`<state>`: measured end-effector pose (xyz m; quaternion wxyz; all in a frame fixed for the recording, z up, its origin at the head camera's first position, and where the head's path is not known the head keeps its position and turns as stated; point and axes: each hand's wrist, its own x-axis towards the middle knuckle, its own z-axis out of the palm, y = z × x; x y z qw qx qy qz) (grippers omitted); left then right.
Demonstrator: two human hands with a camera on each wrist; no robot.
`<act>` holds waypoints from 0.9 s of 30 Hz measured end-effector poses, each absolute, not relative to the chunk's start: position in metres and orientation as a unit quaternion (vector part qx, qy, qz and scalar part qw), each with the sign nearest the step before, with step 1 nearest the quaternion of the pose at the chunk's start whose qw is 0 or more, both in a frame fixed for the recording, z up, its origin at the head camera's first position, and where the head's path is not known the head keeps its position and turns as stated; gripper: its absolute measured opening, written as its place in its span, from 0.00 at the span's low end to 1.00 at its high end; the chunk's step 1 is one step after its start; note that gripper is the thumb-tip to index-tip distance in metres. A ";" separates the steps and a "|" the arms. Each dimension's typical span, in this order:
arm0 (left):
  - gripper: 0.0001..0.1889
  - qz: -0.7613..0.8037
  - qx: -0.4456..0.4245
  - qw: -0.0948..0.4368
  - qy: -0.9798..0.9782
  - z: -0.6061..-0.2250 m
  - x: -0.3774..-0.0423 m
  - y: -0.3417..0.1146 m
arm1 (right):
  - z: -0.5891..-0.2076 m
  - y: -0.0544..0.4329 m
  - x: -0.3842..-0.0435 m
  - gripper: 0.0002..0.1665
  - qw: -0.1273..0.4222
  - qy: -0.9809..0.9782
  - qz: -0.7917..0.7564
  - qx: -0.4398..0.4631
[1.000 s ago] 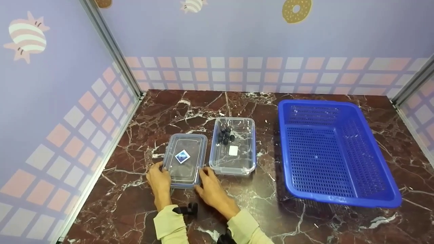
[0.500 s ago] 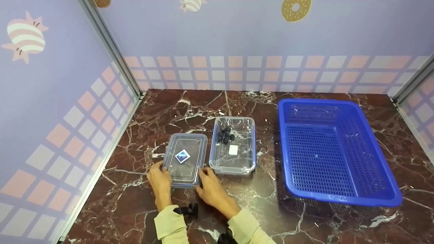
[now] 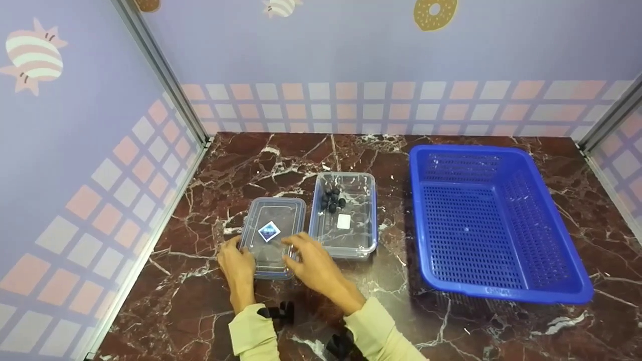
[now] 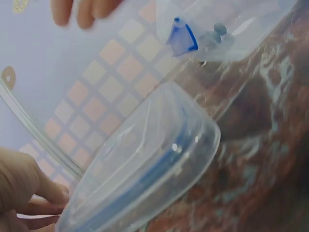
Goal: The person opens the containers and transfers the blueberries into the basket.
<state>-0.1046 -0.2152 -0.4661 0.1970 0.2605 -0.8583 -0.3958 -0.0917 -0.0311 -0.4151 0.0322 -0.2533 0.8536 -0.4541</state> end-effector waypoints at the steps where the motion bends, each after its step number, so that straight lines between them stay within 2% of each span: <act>1: 0.17 -0.398 0.257 0.201 -0.857 -0.464 -0.105 -0.213 | -0.412 -0.029 -0.094 0.22 0.029 0.848 -0.465 -0.253; 8: 0.16 -0.416 0.201 0.220 -0.859 -0.442 -0.112 -0.188 | -0.397 -0.013 -0.114 0.22 -0.010 0.832 -0.497 -0.248; 13: 0.14 -0.431 0.131 0.224 -0.864 -0.438 -0.118 -0.164 | -0.394 -0.001 -0.130 0.22 -0.036 0.831 -0.500 -0.240; 21: 0.20 -0.469 0.019 0.129 -0.874 -0.439 -0.122 -0.127 | -0.401 0.017 -0.157 0.22 -0.086 0.841 -0.491 -0.210; 27: 0.19 -0.488 0.014 0.122 -0.864 -0.443 -0.122 -0.118 | -0.409 0.026 -0.179 0.22 -0.091 0.845 -0.501 -0.166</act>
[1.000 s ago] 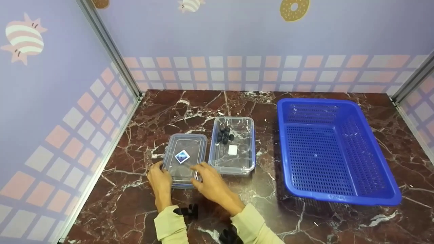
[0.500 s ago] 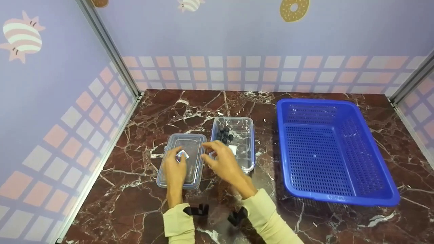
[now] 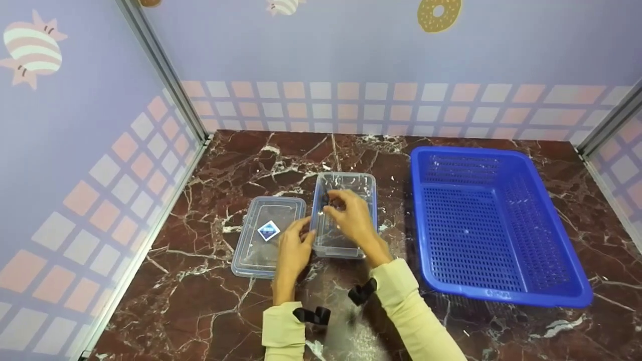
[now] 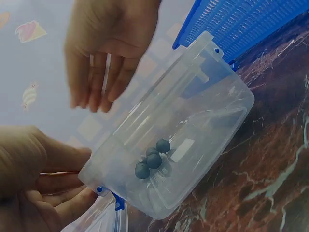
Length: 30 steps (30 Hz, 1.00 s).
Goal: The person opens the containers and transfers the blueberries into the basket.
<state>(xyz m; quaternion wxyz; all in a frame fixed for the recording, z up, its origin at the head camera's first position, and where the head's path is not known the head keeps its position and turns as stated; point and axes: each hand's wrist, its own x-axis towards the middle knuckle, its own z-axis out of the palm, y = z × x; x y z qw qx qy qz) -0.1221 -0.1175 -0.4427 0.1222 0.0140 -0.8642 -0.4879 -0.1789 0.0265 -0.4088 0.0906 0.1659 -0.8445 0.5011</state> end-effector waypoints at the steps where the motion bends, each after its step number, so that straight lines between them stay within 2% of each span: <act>1: 0.18 -0.491 0.014 0.124 -0.862 -0.443 -0.122 -0.117 | -0.410 0.027 -0.183 0.21 0.089 -0.843 0.508 0.155; 11: 0.18 -0.496 0.019 0.137 -0.857 -0.445 -0.122 -0.117 | -0.422 0.032 -0.212 0.19 0.074 -0.860 0.502 0.044; 15: 0.18 -0.500 0.019 0.138 -0.855 -0.445 -0.121 -0.117 | -0.426 0.032 -0.220 0.19 0.046 -0.867 0.496 0.010; 30: 0.17 -0.481 0.020 0.146 -0.864 -0.445 -0.121 -0.116 | -0.438 0.026 -0.235 0.20 -0.015 -0.896 0.441 -0.046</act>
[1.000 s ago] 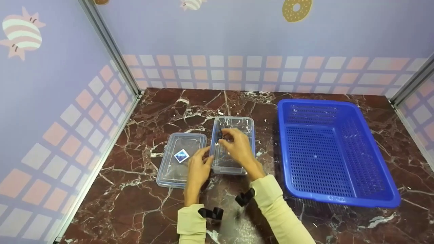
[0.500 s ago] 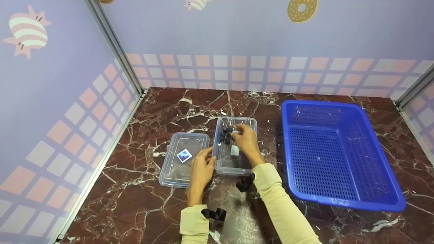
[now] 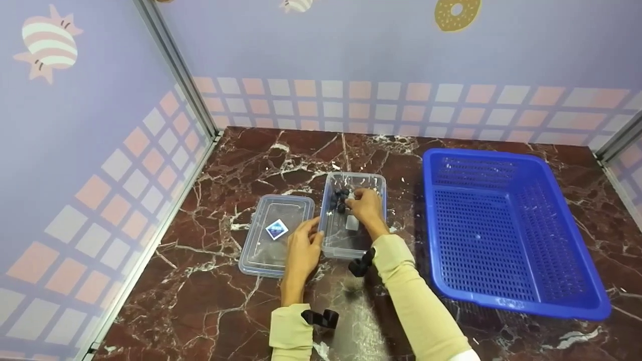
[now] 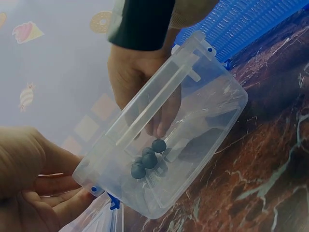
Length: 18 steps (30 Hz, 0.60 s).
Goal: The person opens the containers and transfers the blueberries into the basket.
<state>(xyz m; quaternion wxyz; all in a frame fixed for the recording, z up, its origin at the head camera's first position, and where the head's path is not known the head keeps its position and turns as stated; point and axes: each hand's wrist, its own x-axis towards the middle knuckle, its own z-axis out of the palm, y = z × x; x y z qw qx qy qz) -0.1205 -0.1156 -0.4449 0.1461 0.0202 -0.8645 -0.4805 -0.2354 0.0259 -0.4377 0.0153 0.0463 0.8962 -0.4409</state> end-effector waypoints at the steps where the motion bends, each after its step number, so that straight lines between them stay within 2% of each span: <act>1: 0.17 -0.480 0.019 0.147 -0.865 -0.445 -0.120 -0.116 | -0.438 0.026 -0.236 0.20 0.017 0.899 -0.435 0.048; 18: 0.17 -0.479 0.023 0.144 -0.866 -0.444 -0.120 -0.116 | -0.443 0.024 -0.244 0.14 0.029 0.915 -0.399 0.060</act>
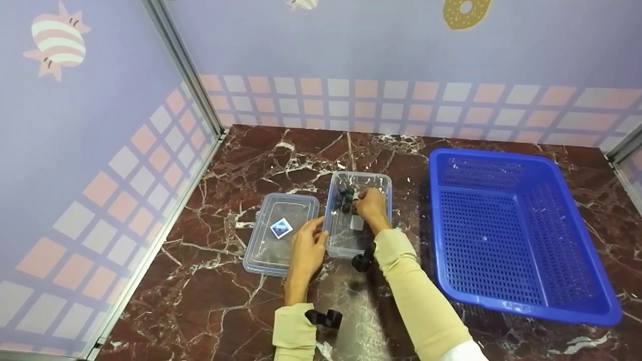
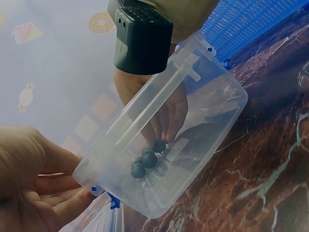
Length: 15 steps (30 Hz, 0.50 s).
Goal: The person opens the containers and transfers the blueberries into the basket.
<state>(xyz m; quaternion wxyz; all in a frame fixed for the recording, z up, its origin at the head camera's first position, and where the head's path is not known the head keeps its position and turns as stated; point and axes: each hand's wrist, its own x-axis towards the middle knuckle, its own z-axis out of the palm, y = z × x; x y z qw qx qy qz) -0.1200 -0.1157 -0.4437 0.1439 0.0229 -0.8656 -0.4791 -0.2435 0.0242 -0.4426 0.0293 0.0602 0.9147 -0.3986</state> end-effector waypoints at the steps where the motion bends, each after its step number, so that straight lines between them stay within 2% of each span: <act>1: 0.17 -0.480 0.022 0.143 -0.866 -0.444 -0.120 -0.115 | -0.443 0.025 -0.244 0.14 0.028 0.916 -0.397 0.060; 15: 0.18 -0.488 0.015 0.142 -0.861 -0.445 -0.121 -0.117 | -0.444 0.025 -0.245 0.09 0.014 0.916 -0.399 0.038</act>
